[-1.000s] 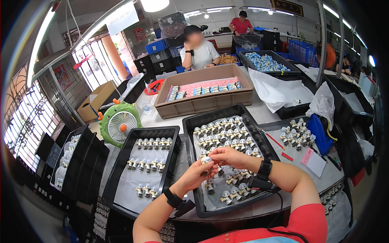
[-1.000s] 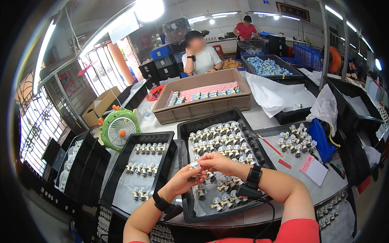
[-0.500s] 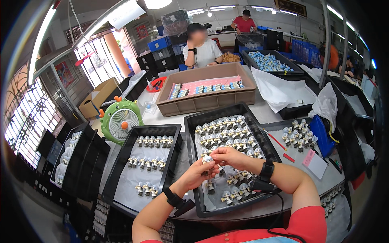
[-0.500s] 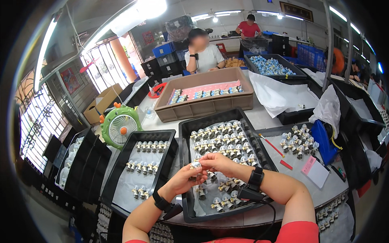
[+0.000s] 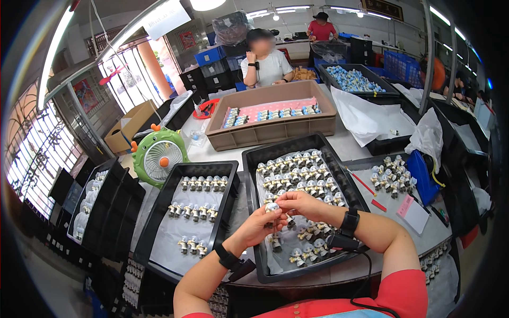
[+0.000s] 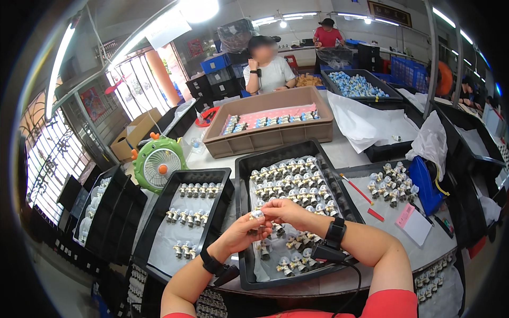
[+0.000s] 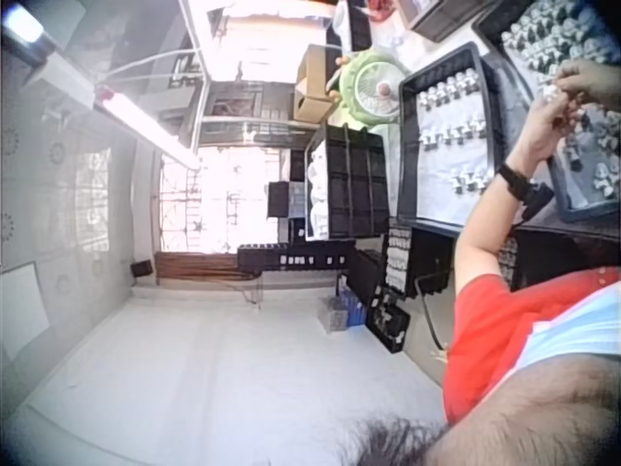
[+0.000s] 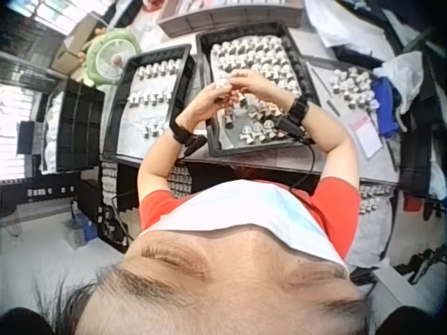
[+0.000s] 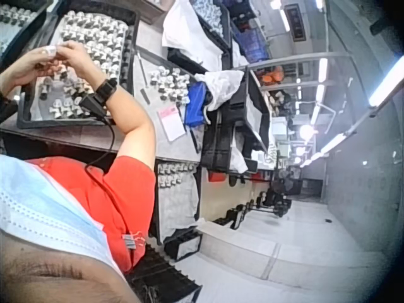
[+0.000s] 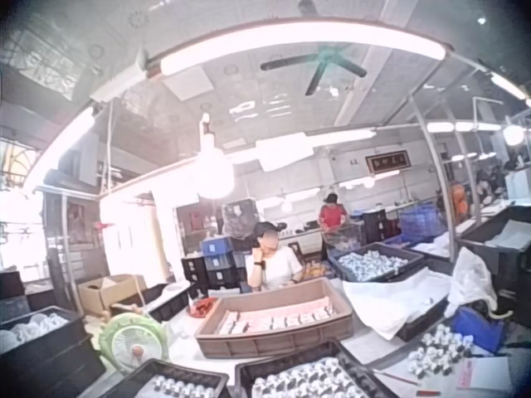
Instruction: Inspecting and organizing small astronaut figurines on trays.
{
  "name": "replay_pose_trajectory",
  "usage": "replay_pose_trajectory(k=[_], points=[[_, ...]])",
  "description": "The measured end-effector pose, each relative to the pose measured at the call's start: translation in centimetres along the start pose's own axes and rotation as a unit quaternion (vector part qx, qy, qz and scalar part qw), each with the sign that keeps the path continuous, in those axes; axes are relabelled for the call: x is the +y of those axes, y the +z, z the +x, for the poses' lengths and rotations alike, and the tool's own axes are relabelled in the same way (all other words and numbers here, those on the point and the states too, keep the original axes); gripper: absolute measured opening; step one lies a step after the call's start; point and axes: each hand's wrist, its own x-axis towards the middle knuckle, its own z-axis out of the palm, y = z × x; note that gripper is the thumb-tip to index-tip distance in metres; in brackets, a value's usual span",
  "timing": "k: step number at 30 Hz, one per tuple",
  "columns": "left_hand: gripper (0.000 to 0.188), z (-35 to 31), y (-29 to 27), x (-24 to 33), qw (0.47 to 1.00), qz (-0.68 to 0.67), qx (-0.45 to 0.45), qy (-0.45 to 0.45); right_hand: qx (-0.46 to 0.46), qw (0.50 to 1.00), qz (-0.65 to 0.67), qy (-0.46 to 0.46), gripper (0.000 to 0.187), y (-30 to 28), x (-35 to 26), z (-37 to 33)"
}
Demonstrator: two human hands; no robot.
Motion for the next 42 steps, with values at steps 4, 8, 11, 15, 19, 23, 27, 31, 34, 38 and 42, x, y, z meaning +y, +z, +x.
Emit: replay_pose_trajectory(k=[4, 8, 11, 15, 19, 23, 27, 31, 34, 38, 42], points=[[0.021, 0.08, -0.05, 0.01, 1.000, 0.002, 0.000, -0.002, 0.001, 1.000, 0.007, 0.001, 0.022, 0.00, 0.02, -0.04], [0.021, 0.05, -0.03, 0.01, 1.000, -0.001, -0.002, -0.002, 0.001, 1.000, 0.015, -0.003, 0.022, -0.05, 0.19, 0.01], [0.021, 0.07, -0.07, 0.02, 1.000, 0.001, -0.007, -0.001, 0.003, 1.000, 0.008, 0.000, 0.022, -0.17, 0.29, 0.14], [0.021, 0.10, -0.09, 0.00, 1.000, 0.000, -0.007, -0.002, -0.001, 1.000, 0.008, -0.007, 0.022, -0.15, 0.30, 0.11], [0.021, 0.11, -0.07, 0.00, 1.000, -0.002, -0.005, -0.001, 0.002, 1.000, 0.010, -0.002, 0.022, -0.03, 0.07, -0.06], [0.021, 0.11, -0.13, -0.07, 1.000, -0.001, 0.003, -0.004, 0.008, 1.000, 0.009, 0.006, 0.023, 0.04, -0.03, -0.15], [0.022, 0.17, -0.18, -0.12, 1.000, -0.003, -0.007, -0.004, 0.002, 1.000, -0.002, -0.001, 0.023, 0.02, 0.06, -0.03], [0.024, 0.15, -0.12, -0.10, 1.000, 0.000, -0.005, 0.000, 0.003, 1.000, -0.005, -0.001, 0.022, -0.05, 0.16, 0.07], [0.023, 0.21, -0.14, -0.16, 1.000, 0.000, -0.003, 0.005, 0.003, 1.000, 0.000, -0.004, 0.021, -0.09, 0.25, 0.06], [0.021, 0.27, -0.28, -0.15, 1.000, 0.007, -0.012, 0.005, 0.000, 1.000, -0.009, 0.000, 0.021, -0.18, 0.28, 0.13], [0.021, 0.32, -0.14, -0.13, 1.000, 0.009, 0.005, -0.002, 0.001, 1.000, 0.008, 0.000, 0.022, -0.09, 0.30, 0.25]])
